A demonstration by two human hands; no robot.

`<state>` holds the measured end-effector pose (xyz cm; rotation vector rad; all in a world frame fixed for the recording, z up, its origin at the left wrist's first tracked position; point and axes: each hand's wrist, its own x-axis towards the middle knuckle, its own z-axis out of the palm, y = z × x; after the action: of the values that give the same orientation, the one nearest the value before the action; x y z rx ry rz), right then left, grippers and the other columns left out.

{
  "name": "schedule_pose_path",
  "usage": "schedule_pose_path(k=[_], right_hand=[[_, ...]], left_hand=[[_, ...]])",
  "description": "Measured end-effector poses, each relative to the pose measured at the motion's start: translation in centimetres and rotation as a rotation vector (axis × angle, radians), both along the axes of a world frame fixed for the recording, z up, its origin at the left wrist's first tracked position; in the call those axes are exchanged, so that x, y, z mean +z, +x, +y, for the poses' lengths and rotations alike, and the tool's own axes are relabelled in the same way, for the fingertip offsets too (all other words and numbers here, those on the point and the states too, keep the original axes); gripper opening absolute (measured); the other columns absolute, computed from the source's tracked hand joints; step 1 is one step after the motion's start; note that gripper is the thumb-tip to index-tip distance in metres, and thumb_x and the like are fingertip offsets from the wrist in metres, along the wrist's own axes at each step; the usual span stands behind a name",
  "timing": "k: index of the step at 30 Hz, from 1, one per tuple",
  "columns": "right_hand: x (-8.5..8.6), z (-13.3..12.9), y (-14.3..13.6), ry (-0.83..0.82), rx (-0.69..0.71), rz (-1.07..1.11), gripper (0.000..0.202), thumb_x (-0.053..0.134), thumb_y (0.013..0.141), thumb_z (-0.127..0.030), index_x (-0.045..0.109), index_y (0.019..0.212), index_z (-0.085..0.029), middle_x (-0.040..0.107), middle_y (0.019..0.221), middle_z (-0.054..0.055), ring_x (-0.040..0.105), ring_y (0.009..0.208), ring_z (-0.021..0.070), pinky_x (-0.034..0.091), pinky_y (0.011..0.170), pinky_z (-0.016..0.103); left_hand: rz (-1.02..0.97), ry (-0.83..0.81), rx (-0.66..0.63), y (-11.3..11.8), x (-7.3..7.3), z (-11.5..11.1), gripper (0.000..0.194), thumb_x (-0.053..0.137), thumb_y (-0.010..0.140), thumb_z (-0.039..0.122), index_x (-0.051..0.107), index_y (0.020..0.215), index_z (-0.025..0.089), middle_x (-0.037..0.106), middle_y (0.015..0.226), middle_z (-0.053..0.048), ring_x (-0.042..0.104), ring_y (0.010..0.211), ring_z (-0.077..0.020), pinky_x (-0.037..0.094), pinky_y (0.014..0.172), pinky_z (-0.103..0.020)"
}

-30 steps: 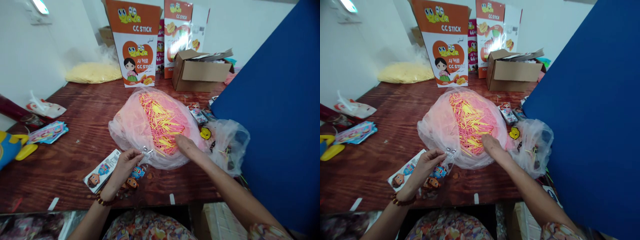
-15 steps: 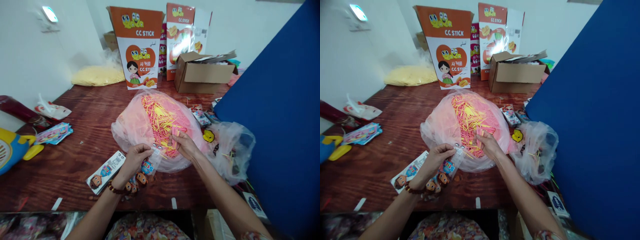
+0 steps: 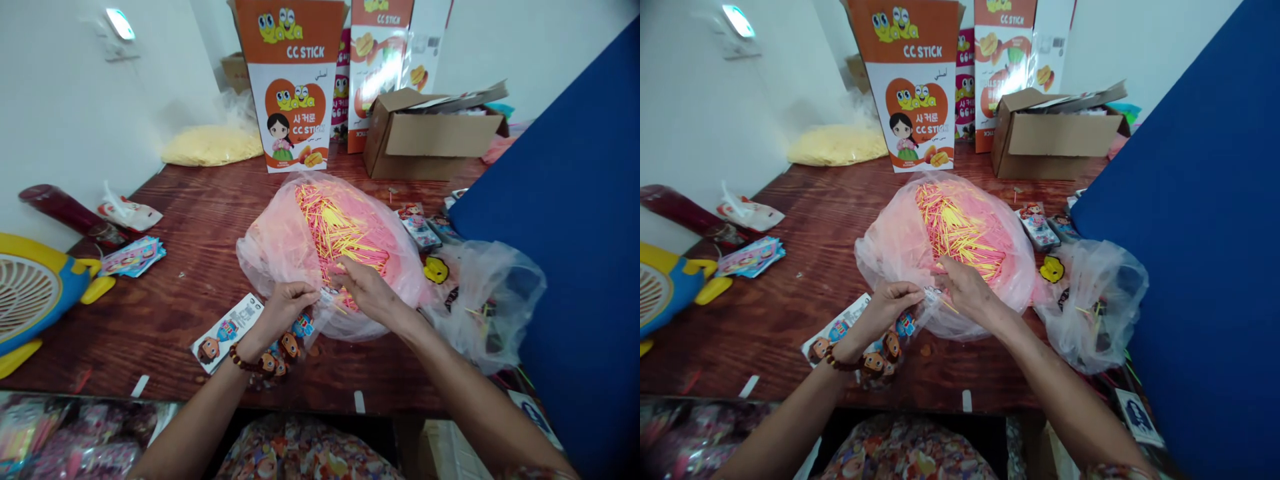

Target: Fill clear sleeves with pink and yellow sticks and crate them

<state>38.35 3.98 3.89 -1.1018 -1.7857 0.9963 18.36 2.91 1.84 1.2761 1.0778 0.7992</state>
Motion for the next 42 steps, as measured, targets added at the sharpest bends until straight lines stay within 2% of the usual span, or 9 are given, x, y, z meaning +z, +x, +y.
schedule_pose_path(k=[4,7,11,17,25,31,35,39,42], right_hand=[[0.9,-0.1,-0.5,-0.098,-0.127,0.446,0.012,0.054,0.092,-0.035,0.055,0.094,-0.023,0.062,0.072,-0.003,0.061,0.069,0.0149,0.049,0.071,0.031],[2.0,-0.6,-1.9,-0.088,-0.166,0.761,0.013,0.057,0.091,-0.036,0.055,0.096,-0.024,0.062,0.071,-0.004,0.063,0.071,0.0155,0.051,0.077,0.034],[2.8,-1.0,-3.8,-0.076,-0.165,0.911,0.012,0.06,0.089,-0.035,0.055,0.091,-0.024,0.061,0.068,-0.004,0.065,0.074,0.0165,0.053,0.08,0.037],[1.5,-1.6,-4.6,-0.149,-0.162,0.864,0.013,0.059,0.09,-0.038,0.056,0.09,-0.024,0.065,0.073,-0.003,0.068,0.078,0.0168,0.053,0.085,0.037],[0.2,-2.0,-3.9,-0.146,-0.235,0.664,0.013,0.055,0.093,-0.032,0.064,0.093,-0.023,0.075,0.092,0.001,0.068,0.102,0.0192,0.042,0.106,0.04],[0.4,-1.7,-2.5,-0.217,-0.127,0.544,0.018,0.062,0.089,-0.033,0.069,0.103,-0.023,0.072,0.117,0.003,0.064,0.113,0.0205,0.045,0.104,0.038],[0.9,-1.1,-1.7,-0.188,-0.141,0.525,0.027,0.053,0.095,-0.039,0.073,0.102,-0.023,0.074,0.111,0.005,0.066,0.108,0.0208,0.046,0.101,0.038],[1.5,-0.7,-1.2,-0.124,-0.135,0.346,0.024,0.056,0.093,-0.034,0.076,0.099,-0.022,0.076,0.105,0.004,0.067,0.104,0.0212,0.048,0.098,0.037],[2.0,-0.5,-1.0,-0.09,-0.12,0.324,0.025,0.056,0.092,-0.034,0.076,0.103,-0.024,0.076,0.106,0.004,0.067,0.105,0.0206,0.048,0.097,0.036]], left_hand=[[-0.005,0.133,-0.014,-0.5,-0.7,-0.3,0.026,0.068,0.08,0.037,0.069,0.068,0.014,0.059,0.062,0.001,0.049,0.06,-0.0102,0.038,0.059,-0.022],[-0.01,0.141,-0.037,-0.4,-1.0,-0.5,0.03,0.065,0.083,0.04,0.068,0.069,0.014,0.057,0.063,0.001,0.047,0.062,-0.0104,0.037,0.06,-0.022],[-0.027,0.113,-0.051,0.1,-0.8,-0.5,0.033,0.065,0.084,0.043,0.068,0.07,0.013,0.053,0.062,0.002,0.044,0.061,-0.0099,0.035,0.06,-0.023],[-0.097,0.048,-0.047,0.7,0.3,-0.4,0.031,0.067,0.08,0.043,0.071,0.073,0.014,0.059,0.063,-0.001,0.048,0.06,-0.0115,0.038,0.059,-0.024],[-0.165,0.054,0.015,1.2,-0.1,-0.1,0.029,0.067,0.08,0.041,0.07,0.073,0.013,0.059,0.065,0.0,0.048,0.061,-0.0103,0.039,0.061,-0.023],[-0.237,0.067,0.044,2.1,0.1,0.8,0.024,0.074,0.074,0.038,0.071,0.074,0.013,0.061,0.067,0.001,0.051,0.064,-0.0105,0.042,0.064,-0.023],[-0.262,0.065,0.043,2.6,0.5,1.1,0.026,0.076,0.072,0.039,0.074,0.079,0.014,0.067,0.075,-0.002,0.055,0.069,-0.0129,0.045,0.068,-0.025],[-0.306,0.062,0.071,2.9,0.7,1.2,0.025,0.078,0.07,0.038,0.074,0.077,0.014,0.07,0.076,-0.002,0.058,0.07,-0.0129,0.047,0.07,-0.025],[-0.38,0.049,0.091,3.1,0.4,1.2,0.023,0.079,0.071,0.036,0.076,0.079,0.015,0.071,0.077,-0.001,0.058,0.07,-0.0121,0.047,0.07,-0.024]])
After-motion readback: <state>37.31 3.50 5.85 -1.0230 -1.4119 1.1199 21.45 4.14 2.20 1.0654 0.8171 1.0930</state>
